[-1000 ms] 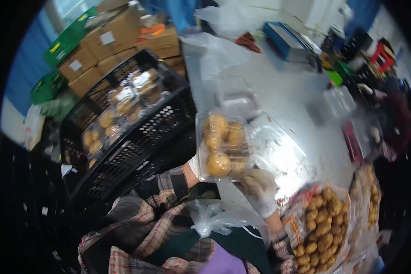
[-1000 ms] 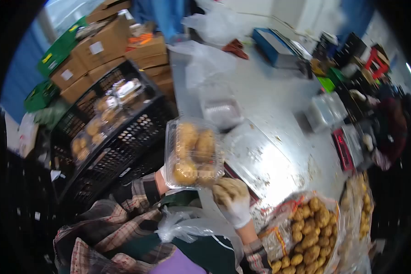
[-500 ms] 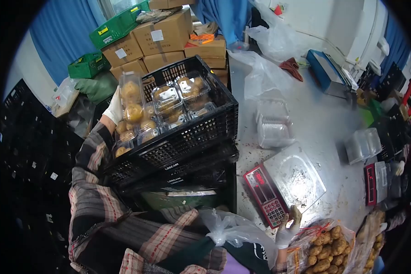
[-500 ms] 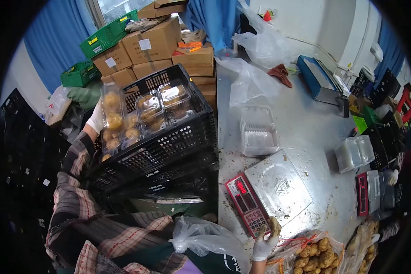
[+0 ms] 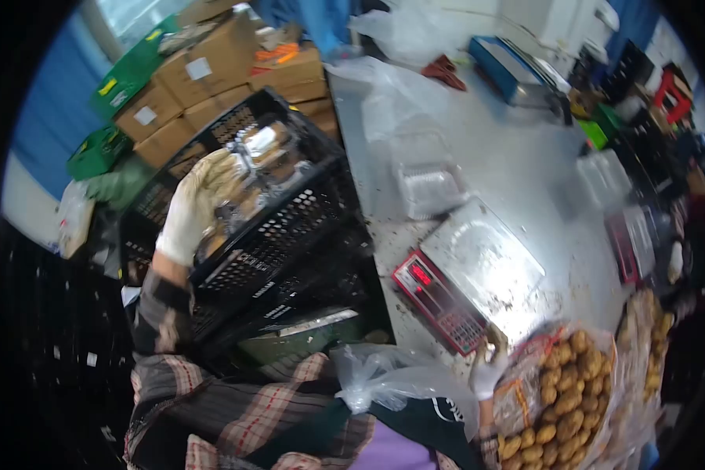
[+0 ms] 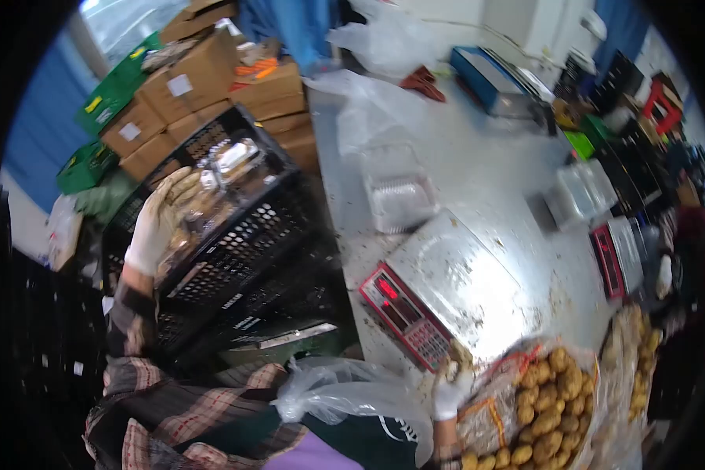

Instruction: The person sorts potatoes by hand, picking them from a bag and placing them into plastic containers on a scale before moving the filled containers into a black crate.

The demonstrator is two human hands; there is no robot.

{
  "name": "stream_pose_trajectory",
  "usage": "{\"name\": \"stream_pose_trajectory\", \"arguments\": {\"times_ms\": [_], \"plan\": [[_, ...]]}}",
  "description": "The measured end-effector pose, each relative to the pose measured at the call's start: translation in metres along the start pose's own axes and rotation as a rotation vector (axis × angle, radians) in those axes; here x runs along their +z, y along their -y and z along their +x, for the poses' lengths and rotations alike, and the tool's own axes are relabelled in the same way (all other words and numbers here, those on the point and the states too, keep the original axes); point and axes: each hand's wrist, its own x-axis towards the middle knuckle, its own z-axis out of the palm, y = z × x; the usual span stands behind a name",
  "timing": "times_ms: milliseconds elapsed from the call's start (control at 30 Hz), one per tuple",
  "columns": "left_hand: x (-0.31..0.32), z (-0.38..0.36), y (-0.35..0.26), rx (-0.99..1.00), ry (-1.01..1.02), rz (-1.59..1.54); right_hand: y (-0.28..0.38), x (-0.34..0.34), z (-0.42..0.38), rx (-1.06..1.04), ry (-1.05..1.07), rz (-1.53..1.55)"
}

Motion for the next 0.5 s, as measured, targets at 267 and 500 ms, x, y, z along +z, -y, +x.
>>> {"name": "stream_pose_trajectory", "arguments": {"times_ms": [267, 500], "plan": [[0.230, 0.081, 0.190, 0.145, 0.409, 0.266, -0.021, -0.014, -0.029, 0.022, -0.080, -0.202], [0.254, 0.134, 0.320, 0.237, 0.312, 1.203, -0.034, -0.082, -0.141, 0.333, -0.336, -0.403]]}}
